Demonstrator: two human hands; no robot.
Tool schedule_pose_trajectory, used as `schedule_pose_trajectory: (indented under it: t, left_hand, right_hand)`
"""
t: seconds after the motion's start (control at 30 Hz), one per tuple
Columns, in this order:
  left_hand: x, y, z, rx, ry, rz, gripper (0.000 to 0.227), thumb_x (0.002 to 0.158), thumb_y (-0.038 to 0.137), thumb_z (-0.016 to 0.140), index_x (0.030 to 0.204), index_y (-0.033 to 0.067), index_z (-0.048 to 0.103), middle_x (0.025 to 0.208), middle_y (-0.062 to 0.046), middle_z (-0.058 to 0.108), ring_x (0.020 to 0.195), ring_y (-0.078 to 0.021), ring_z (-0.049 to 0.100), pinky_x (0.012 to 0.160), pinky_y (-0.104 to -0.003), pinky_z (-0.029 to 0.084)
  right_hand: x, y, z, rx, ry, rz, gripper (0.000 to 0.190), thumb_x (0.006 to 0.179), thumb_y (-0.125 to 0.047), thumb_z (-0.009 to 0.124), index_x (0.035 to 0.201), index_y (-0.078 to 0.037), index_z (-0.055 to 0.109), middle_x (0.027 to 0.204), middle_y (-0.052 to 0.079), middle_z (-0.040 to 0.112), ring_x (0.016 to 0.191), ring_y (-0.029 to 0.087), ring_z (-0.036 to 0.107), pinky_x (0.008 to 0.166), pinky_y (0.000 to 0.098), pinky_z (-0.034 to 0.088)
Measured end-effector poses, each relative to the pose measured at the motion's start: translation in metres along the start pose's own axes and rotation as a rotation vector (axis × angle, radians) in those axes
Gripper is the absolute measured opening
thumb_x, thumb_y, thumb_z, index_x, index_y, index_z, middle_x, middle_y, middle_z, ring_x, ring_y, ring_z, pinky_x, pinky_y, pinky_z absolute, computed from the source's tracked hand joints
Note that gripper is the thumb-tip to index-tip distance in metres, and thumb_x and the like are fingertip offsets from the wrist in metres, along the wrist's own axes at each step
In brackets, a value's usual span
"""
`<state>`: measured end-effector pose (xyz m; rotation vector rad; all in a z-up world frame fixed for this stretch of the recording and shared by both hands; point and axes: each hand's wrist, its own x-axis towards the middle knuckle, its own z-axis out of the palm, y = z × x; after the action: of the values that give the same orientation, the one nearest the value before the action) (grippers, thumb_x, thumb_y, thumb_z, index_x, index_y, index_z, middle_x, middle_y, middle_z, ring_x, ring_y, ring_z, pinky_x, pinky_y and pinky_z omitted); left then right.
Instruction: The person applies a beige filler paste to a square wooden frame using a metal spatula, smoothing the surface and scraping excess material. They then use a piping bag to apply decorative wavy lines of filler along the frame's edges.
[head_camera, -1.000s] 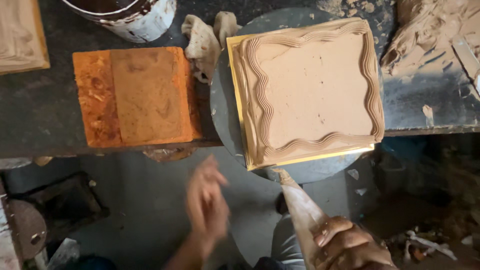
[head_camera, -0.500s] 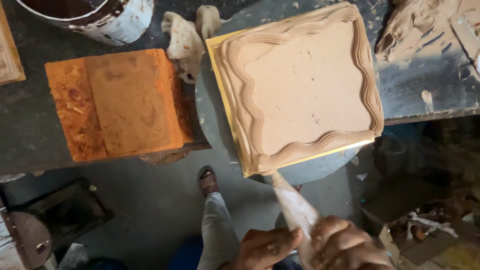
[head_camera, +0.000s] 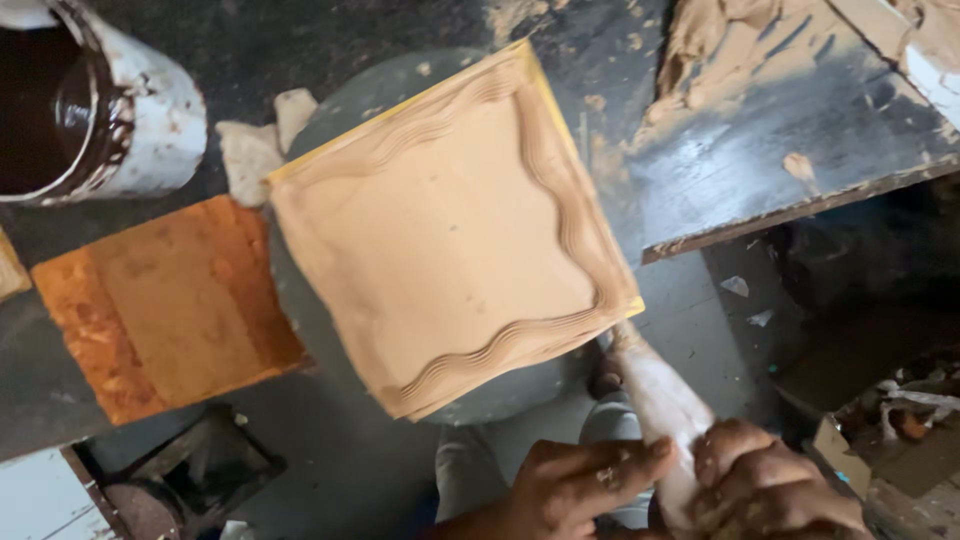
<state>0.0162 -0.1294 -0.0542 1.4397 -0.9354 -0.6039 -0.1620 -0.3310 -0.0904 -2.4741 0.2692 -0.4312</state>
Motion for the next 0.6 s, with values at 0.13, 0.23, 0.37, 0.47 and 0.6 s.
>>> schedule_pose_trajectory:
  t: [0.13,0.23,0.37,0.47,0.6]
  left_hand:
    - [0.039,0.006,-0.003,0.055,-0.074,-0.053,0.066,0.099,0.032,0.081,0.153,0.0072,0.052,0.123,-0.015,0.073,0.103,-0.0249,0.077,0.088,-0.031,0.064]
    - [0.032,0.007,0.01,-0.012,-0.113,-0.135,0.075,0.094,0.034,0.084,0.156,0.0065,0.053,0.119,-0.014,0.074,0.097,-0.0225,0.076,0.086,-0.03,0.062]
    - [0.006,0.003,0.041,-0.276,-0.048,-0.485,0.074,0.084,0.033,0.083,0.149,0.0089,0.057,0.121,-0.006,0.08,0.064,-0.0091,0.054,0.057,-0.022,0.044]
    - [-0.013,0.006,0.058,-0.133,0.391,-0.462,0.046,0.09,0.029,0.083,0.128,0.0071,0.074,0.1,-0.004,0.084,0.067,-0.0024,0.057,0.059,-0.02,0.046]
    - [-0.054,-0.014,0.035,-0.371,1.052,-0.846,0.028,0.099,0.029,0.073,0.105,0.0014,0.074,0.084,-0.009,0.076,0.048,-0.0046,0.043,0.042,-0.021,0.031]
  right_hand:
    - [0.068,0.004,0.006,0.917,0.323,-0.085,0.03,0.094,-0.026,0.071,0.072,-0.014,0.055,0.062,-0.001,0.062,0.06,0.014,0.063,0.071,0.0454,0.053]
    - [0.071,-0.01,0.008,1.125,0.485,-0.111,0.031,0.098,-0.03,0.066,0.076,-0.012,0.055,0.064,0.003,0.062,0.057,0.017,0.066,0.076,0.045,0.052]
    - [0.086,0.006,-0.016,1.28,0.538,0.095,0.041,0.108,-0.035,0.064,0.078,-0.009,0.052,0.066,0.005,0.058,0.06,0.018,0.061,0.079,0.0406,0.048]
    - [0.122,0.031,-0.061,1.339,0.462,0.27,0.047,0.114,-0.035,0.064,0.079,-0.007,0.051,0.066,0.007,0.054,0.062,0.019,0.055,0.075,0.0374,0.045]
    - [0.225,0.08,-0.085,1.319,0.257,0.421,0.018,0.103,-0.02,0.063,0.092,-0.008,0.056,0.081,0.006,0.055,0.07,0.021,0.055,0.07,0.039,0.053]
